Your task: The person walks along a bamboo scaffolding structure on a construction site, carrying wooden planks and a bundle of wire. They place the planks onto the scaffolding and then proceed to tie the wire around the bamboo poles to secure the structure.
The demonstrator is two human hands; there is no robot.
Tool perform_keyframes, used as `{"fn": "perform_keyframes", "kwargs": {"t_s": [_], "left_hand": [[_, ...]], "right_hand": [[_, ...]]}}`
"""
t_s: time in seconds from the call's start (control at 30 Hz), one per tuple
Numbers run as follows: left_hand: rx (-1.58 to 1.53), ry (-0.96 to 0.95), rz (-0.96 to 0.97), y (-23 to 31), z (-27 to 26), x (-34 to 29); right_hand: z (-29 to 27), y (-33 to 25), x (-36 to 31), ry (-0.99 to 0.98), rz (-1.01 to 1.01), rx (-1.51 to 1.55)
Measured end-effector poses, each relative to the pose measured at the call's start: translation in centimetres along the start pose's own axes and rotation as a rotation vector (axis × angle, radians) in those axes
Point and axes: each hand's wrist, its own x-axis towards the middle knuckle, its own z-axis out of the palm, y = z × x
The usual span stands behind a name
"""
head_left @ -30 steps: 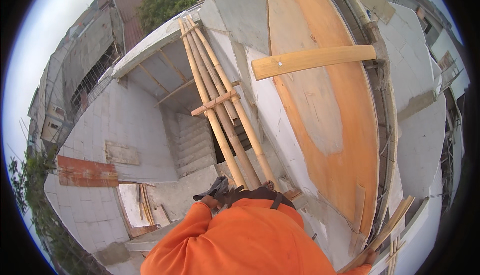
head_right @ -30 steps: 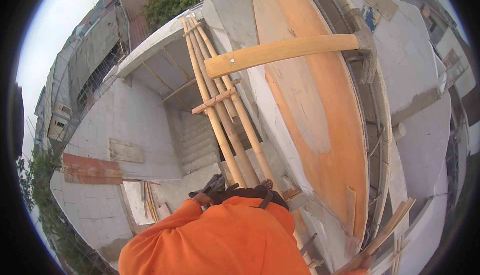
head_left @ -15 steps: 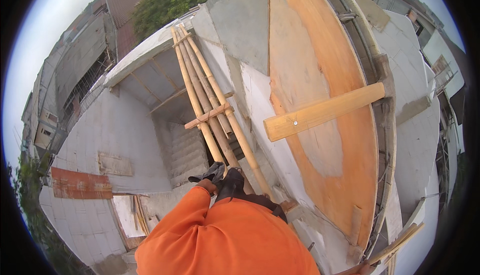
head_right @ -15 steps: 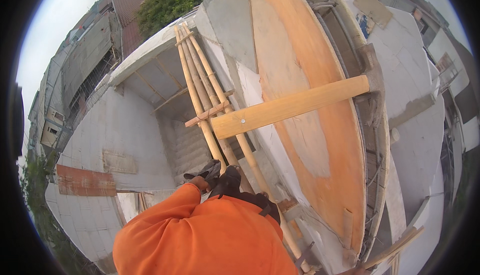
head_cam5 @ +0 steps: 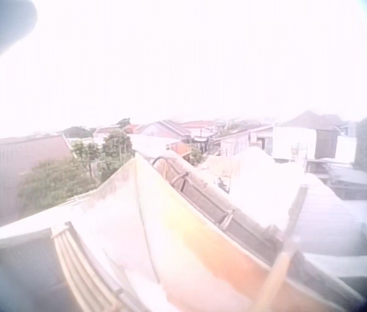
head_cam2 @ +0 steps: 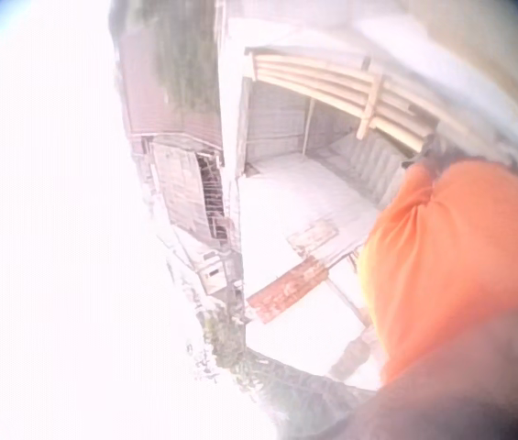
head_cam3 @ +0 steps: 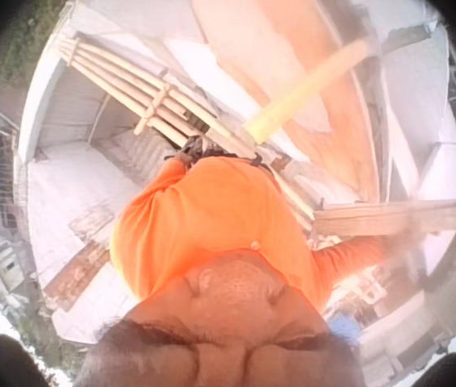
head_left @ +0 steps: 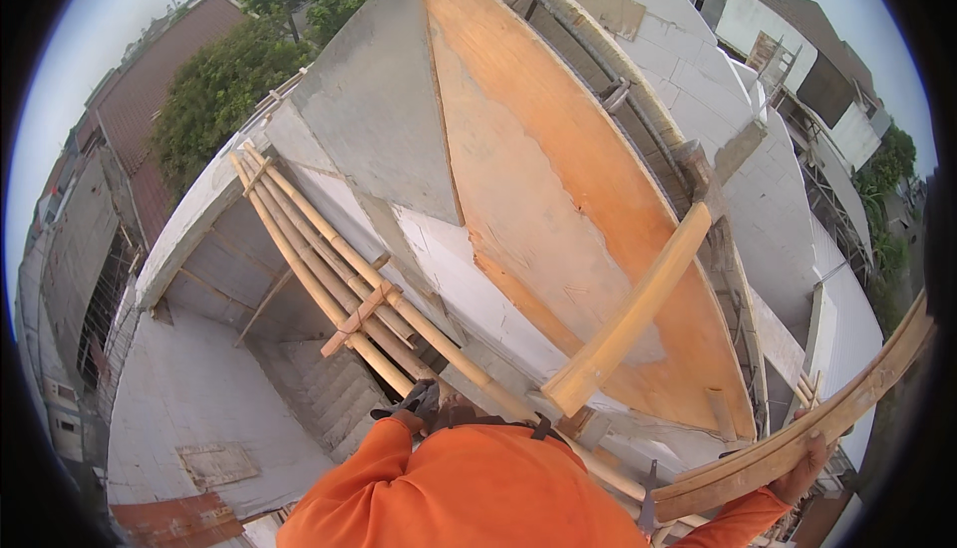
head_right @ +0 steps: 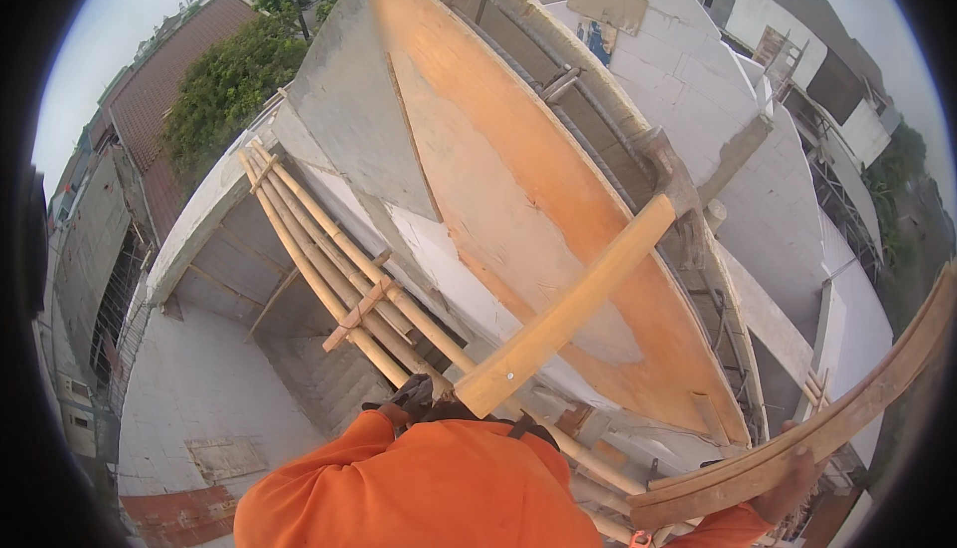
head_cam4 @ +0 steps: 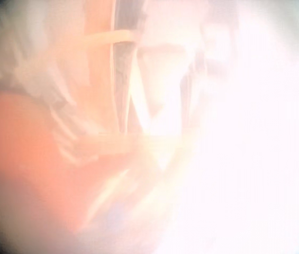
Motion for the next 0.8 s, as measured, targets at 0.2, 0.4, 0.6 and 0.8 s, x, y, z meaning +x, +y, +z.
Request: {"fn": "perform_keyframes", "kwargs": {"t_s": [0.2, 0.4, 0.6, 0.8], "left_hand": [[0.084, -0.024, 0.037, -2.2, -0.9, 4.4], [0.029, -0.030, 0.000, -5.6, -1.8, 5.4], [-0.046, -0.012, 0.019, -8.0, -1.6, 7.0], [-0.112, 0.042, -0.015, -12.4, 0.0, 8.7]], "right_hand": [[13.4, -10.5, 4.0, -0.342, -0.073, -0.175], [30.0, -15.6, 5.6, -0.683, -0.333, -0.250], [42.2, -17.1, 3.4, -0.941, -0.599, -0.619], [47.3, -15.8, 1.5, -1.066, -0.600, -0.723]]}}
